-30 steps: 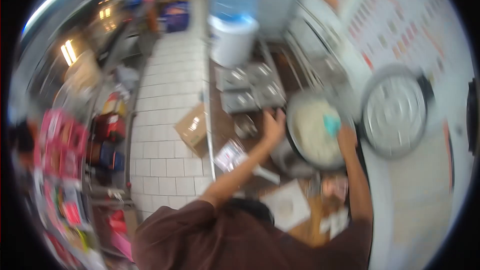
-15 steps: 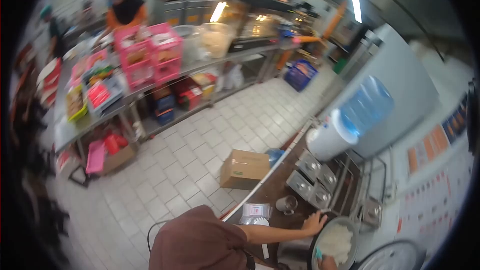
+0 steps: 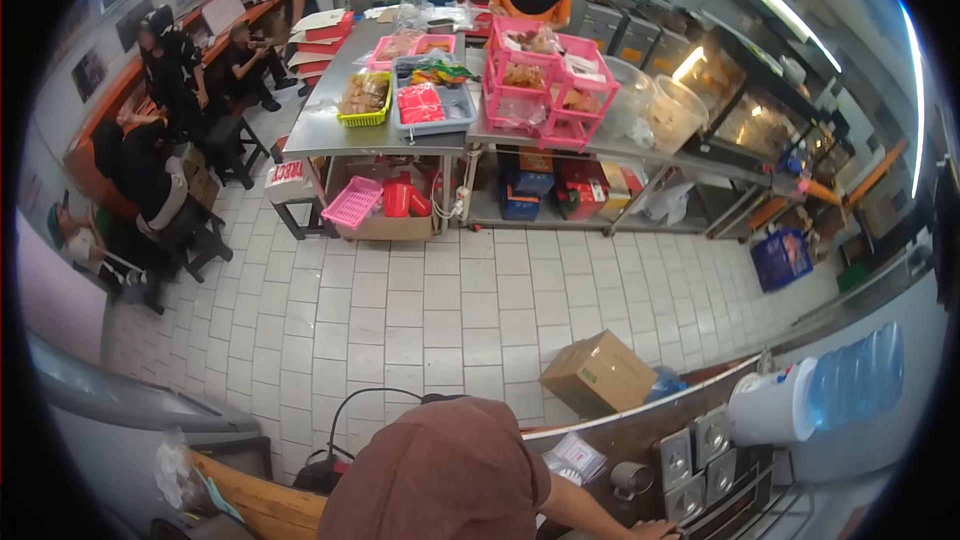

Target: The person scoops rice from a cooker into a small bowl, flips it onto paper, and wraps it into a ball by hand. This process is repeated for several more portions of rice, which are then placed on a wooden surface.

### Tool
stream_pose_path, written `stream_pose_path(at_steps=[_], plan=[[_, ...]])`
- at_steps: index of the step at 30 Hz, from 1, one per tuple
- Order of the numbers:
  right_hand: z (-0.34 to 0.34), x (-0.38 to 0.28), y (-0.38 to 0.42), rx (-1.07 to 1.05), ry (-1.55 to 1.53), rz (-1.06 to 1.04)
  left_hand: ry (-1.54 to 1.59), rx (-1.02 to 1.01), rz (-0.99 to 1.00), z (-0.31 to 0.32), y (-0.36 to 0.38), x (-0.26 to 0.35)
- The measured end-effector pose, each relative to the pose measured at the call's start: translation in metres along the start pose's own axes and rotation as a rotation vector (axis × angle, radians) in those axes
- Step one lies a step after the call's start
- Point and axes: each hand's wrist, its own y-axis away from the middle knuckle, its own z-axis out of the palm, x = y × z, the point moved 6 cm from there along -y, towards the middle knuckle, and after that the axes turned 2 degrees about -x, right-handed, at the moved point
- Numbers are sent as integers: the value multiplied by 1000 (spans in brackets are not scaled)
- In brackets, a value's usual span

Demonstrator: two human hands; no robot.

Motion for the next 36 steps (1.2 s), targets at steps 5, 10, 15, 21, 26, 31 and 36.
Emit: stream_pose_path(at_steps=[5, 10, 15, 21, 26, 31, 36], plan=[[-133, -155, 156, 94, -41, 532, -413, 206, 77, 29, -55, -57], [-171, -153, 194, -339, -329, 593, 106, 167, 321, 17, -46, -29], [-271, -189, 150, 246, -485, 1249, 33, 145, 272, 21, -46, -48], [-285, -173, 179, -140, -317, 1415, 58, 99, 217, 22, -35, -36], [-242, -170, 176, -249, -445, 1356, 41, 92, 181, 20, -36, -41], [-236, -166, 142, -161, -530, 1314, 86, 77, 187, 22, -33, -35], [-236, -183, 106, -196, -682, 1204, 49, 89, 200, 23, -30, -33]])
